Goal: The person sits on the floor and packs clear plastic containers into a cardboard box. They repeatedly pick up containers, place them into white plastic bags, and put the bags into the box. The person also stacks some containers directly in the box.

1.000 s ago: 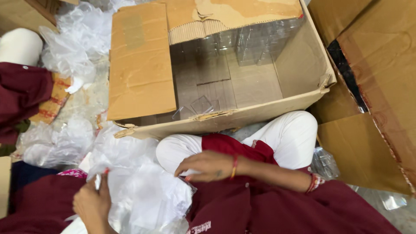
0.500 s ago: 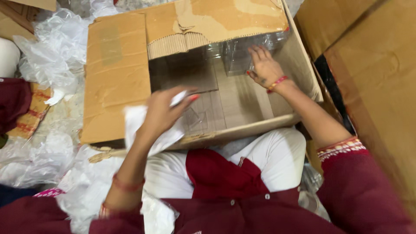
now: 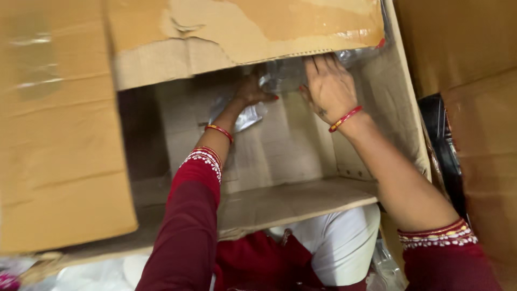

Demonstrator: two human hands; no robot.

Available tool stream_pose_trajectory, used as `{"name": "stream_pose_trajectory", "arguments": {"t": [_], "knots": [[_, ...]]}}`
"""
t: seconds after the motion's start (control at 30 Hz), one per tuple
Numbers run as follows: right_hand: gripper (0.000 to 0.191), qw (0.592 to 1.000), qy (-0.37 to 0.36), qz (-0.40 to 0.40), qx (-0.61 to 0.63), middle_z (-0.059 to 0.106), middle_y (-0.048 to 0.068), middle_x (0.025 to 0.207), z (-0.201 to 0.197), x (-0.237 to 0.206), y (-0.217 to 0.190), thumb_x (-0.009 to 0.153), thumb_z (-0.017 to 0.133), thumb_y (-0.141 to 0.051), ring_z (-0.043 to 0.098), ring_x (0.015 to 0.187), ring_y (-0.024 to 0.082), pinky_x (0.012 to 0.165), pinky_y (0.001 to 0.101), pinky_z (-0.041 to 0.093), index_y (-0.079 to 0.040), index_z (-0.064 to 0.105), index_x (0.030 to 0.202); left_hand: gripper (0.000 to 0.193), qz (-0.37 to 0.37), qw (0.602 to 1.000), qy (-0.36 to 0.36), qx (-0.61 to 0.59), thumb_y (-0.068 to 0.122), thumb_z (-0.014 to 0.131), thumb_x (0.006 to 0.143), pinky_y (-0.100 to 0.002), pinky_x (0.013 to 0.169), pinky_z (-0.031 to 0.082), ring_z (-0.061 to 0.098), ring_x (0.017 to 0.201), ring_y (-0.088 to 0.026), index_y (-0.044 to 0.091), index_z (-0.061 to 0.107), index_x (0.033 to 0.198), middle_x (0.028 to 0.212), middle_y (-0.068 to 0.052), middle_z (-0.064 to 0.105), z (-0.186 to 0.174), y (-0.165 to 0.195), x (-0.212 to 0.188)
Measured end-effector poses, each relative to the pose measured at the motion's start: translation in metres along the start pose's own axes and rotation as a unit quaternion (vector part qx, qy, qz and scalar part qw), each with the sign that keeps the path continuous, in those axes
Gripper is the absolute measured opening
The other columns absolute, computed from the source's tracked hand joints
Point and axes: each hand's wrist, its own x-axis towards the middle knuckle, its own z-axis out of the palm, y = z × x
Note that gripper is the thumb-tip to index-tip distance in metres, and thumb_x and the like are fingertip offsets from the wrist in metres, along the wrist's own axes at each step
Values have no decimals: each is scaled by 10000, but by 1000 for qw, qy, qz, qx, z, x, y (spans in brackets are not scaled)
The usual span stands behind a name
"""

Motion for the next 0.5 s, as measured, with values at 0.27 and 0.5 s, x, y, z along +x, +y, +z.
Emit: {"name": "stream_pose_trajectory", "arguments": {"t": [0.27, 0.5], "knots": [[368, 998, -56, 18, -20, 677, 227, 1007, -15, 16, -9, 907, 774, -236, 655, 963, 380, 867, 488, 518, 21, 652, 1142, 1124, 74, 995, 43, -43, 656, 910, 604, -461, 1162, 374, 515, 1372, -362, 79, 514, 1483, 1458, -195, 565, 31, -31, 15], [443, 1000, -23, -4, -18, 663, 206, 1169, -40, 6, -27, 902, 712, -152, 676, 1028, 358, 827, 457, 550, 31, 631, 1298, 1312, 103, 993, 55, 29, 718, 931, 553, -490, 983, 482, 592, 1179, -449, -6, 357, 1485, 1308, -297, 598, 39, -26, 0]]}}
